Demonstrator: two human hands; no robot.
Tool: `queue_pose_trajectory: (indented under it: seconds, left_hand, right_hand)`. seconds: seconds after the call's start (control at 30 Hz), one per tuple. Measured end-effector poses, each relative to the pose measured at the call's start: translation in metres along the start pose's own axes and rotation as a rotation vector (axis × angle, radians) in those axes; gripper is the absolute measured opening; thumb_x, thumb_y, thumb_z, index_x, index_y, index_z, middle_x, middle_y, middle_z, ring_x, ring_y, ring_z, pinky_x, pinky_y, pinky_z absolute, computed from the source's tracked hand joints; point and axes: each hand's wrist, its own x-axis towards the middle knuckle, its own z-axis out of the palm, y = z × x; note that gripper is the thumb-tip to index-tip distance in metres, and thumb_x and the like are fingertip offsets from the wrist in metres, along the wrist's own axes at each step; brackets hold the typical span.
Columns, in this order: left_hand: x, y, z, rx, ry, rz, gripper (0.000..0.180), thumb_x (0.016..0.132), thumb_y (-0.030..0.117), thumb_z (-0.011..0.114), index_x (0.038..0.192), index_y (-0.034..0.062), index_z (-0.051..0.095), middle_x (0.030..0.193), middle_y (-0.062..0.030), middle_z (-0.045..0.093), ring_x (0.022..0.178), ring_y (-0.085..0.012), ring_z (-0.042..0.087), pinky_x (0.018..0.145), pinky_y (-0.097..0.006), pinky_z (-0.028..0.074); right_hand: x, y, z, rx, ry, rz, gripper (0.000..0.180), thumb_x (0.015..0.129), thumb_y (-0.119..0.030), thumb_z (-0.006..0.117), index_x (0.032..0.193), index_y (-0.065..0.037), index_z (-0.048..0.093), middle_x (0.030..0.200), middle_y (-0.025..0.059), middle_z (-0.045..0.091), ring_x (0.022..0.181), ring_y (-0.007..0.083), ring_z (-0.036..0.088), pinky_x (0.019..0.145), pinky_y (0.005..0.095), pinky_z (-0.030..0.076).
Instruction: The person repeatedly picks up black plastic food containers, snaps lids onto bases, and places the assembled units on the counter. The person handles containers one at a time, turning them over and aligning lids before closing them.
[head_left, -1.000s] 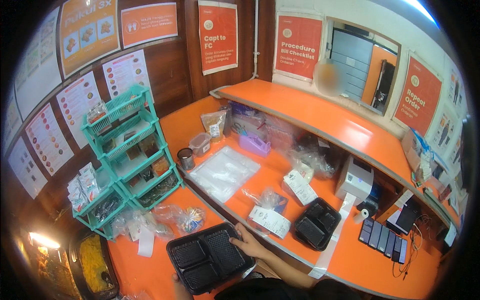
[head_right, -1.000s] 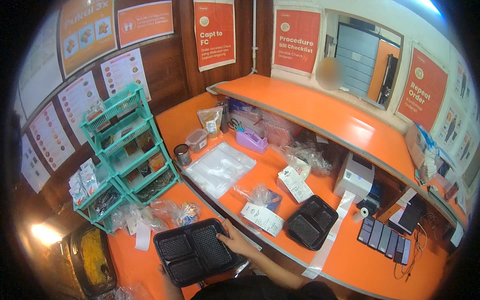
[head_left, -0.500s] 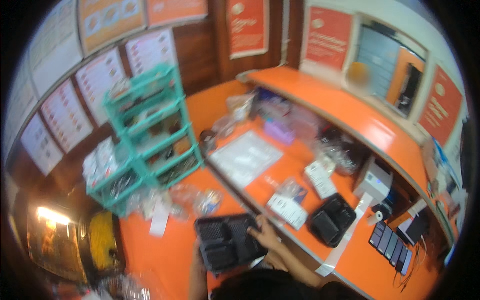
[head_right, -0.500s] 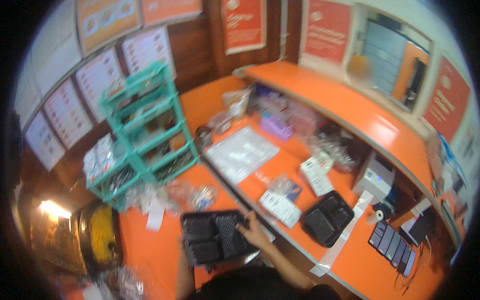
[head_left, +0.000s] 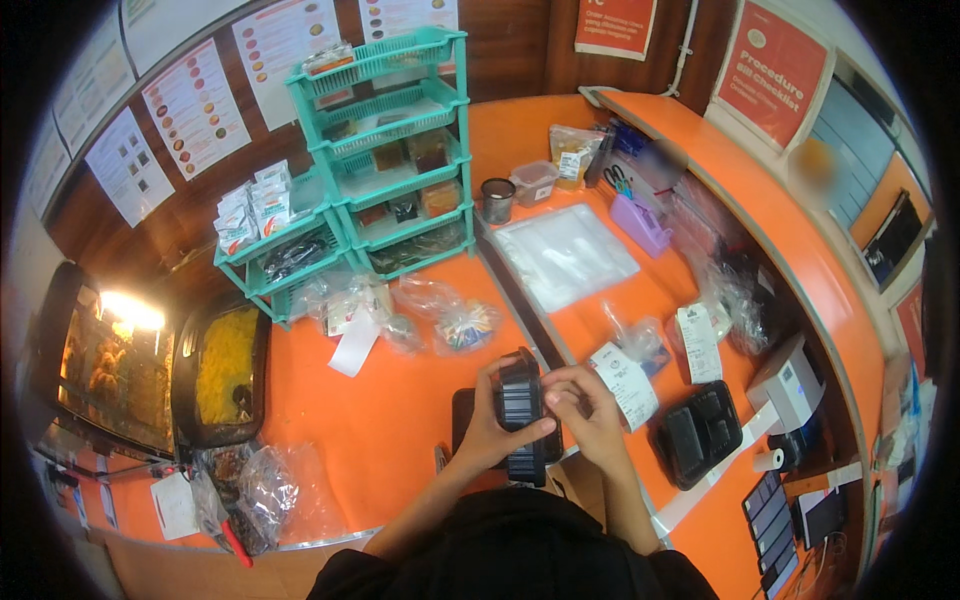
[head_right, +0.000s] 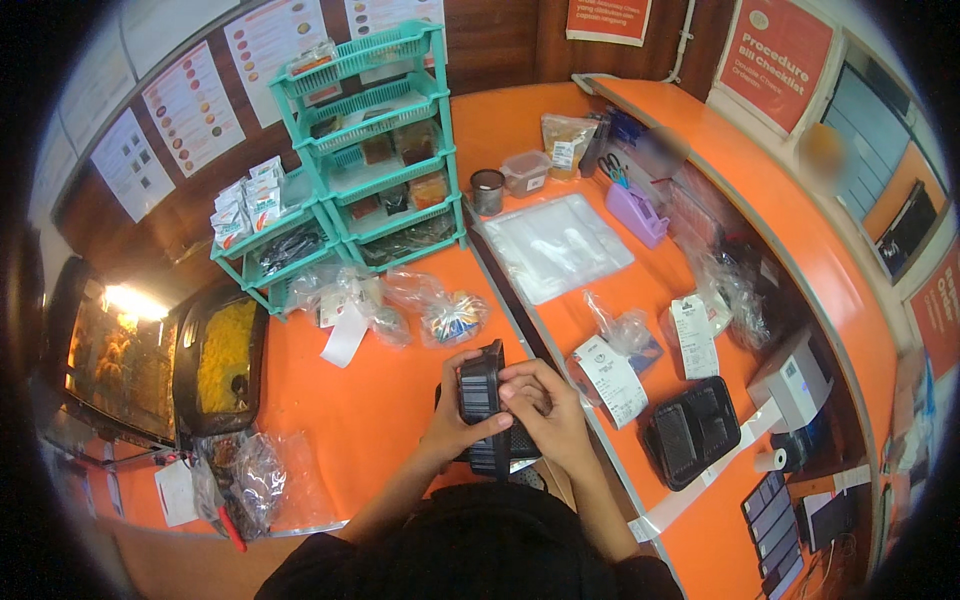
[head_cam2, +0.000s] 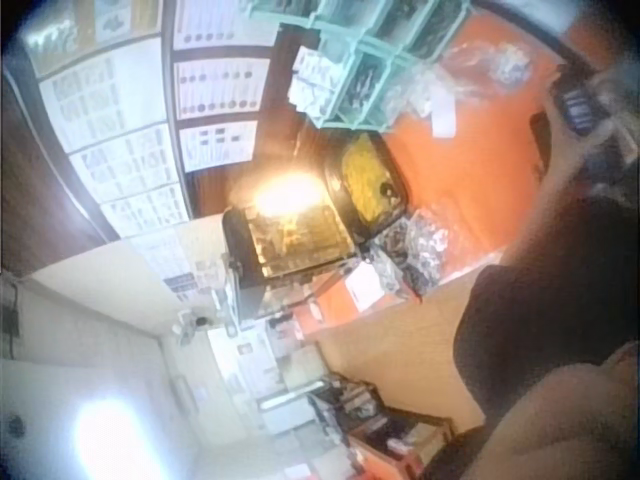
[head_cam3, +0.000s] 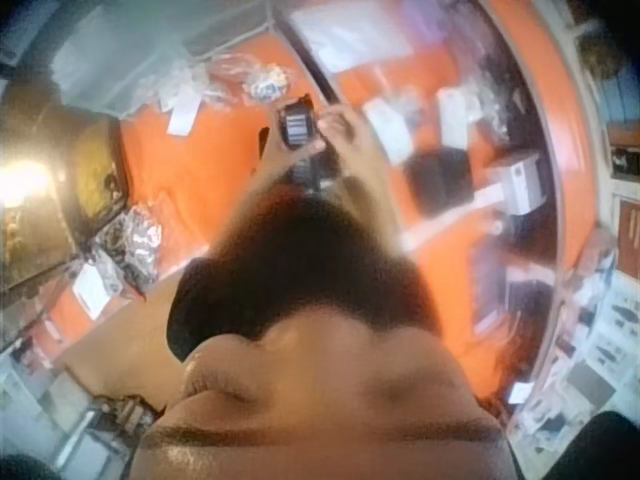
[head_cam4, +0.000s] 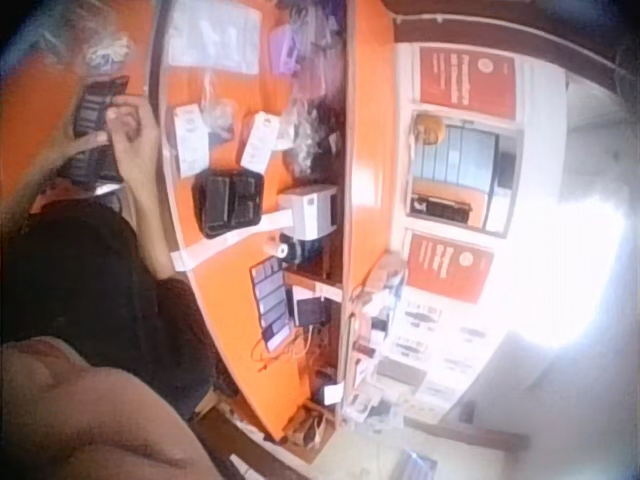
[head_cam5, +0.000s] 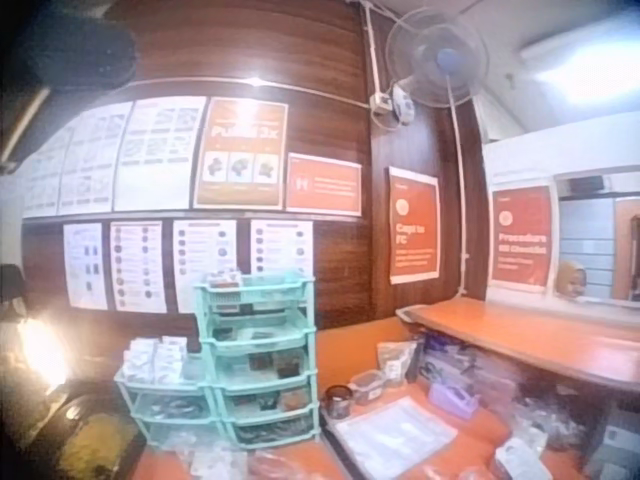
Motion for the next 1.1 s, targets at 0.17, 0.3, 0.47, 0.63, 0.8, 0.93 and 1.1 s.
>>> queue_pose_trajectory:
  seconds: [0.17,0.3,0.47,0.63,0.8,0.93,1.1]
  left_hand:
    - [-0.002,0.008,0.006,0.112,-0.031,0.073,0.088,0.07,0.014,0.085,0.136,0.0064,0.027,0.122,-0.0127,0.048,0.114,-0.021,0.052,0.096,-0.036,0.044]
    - [-0.003,0.012,0.009,0.053,-0.042,0.083,0.09,0.069,0.014,0.085,0.138,0.0066,0.027,0.123,-0.0122,0.048,0.114,-0.0211,0.051,0.096,-0.036,0.044]
    - [-0.002,0.019,0.006,0.066,-0.047,0.094,0.088,0.068,0.014,0.085,0.137,0.0072,0.03,0.123,-0.0115,0.047,0.114,-0.0209,0.051,0.095,-0.035,0.044]
    - [-0.002,0.017,0.001,0.161,-0.014,0.108,0.089,0.065,0.015,0.086,0.136,0.0077,0.032,0.12,-0.0103,0.046,0.112,-0.0203,0.052,0.094,-0.034,0.044]
    - [-0.006,0.023,-0.003,0.104,0.043,0.08,0.093,0.061,0.019,0.089,0.135,0.0073,0.033,0.121,-0.0103,0.043,0.111,-0.0212,0.051,0.093,-0.035,0.045]
    - [-0.009,0.03,-0.001,0.201,0.039,0.179,0.095,0.059,0.021,0.089,0.135,0.0068,0.034,0.12,-0.0101,0.04,0.112,-0.0222,0.049,0.093,-0.037,0.045]
    - [-0.009,0.036,-0.001,0.285,0.025,0.208,0.094,0.06,0.024,0.09,0.135,0.0071,0.037,0.118,-0.0094,0.039,0.114,-0.0227,0.046,0.093,-0.038,0.045]
  right_hand:
    - [-0.003,-0.008,0.005,0.019,0.044,-0.001,0.012,0.089,-0.004,0.065,0.098,0.001,0.058,0.084,0.0011,0.06,0.081,0.0071,0.056,0.072,0.0214,0.045]
    - [-0.008,-0.008,0.005,0.101,0.046,-0.031,0.009,0.089,-0.003,0.065,0.094,0.0,0.058,0.082,0.0018,0.059,0.075,0.0065,0.056,0.066,0.0206,0.043]
    - [-0.009,-0.011,0.006,0.114,0.047,-0.101,0.008,0.089,-0.002,0.064,0.091,0.001,0.058,0.082,0.0033,0.06,0.07,0.0062,0.055,0.062,0.02,0.042]
    - [-0.008,-0.013,-0.004,-0.197,-0.066,-0.182,0.014,0.089,-0.006,0.065,0.097,0.004,0.06,0.083,0.0057,0.064,0.075,0.0089,0.058,0.07,0.0242,0.047]
    - [-0.002,-0.04,0.0,0.03,0.448,-0.545,0.022,0.089,-0.004,0.059,0.11,0.003,0.059,0.084,0.0064,0.058,0.074,0.0115,0.054,0.073,0.0241,0.045]
    - [-0.013,-0.042,-0.012,-0.169,0.133,-0.407,0.028,0.088,-0.003,0.058,0.115,0.003,0.058,0.083,0.0059,0.057,0.072,0.0116,0.055,0.071,0.0239,0.046]
    - [-0.009,-0.04,0.004,-0.236,-0.129,-0.316,0.033,0.088,0.0,0.062,0.119,0.005,0.056,0.088,0.0071,0.061,0.083,0.0109,0.061,0.074,0.0235,0.047]
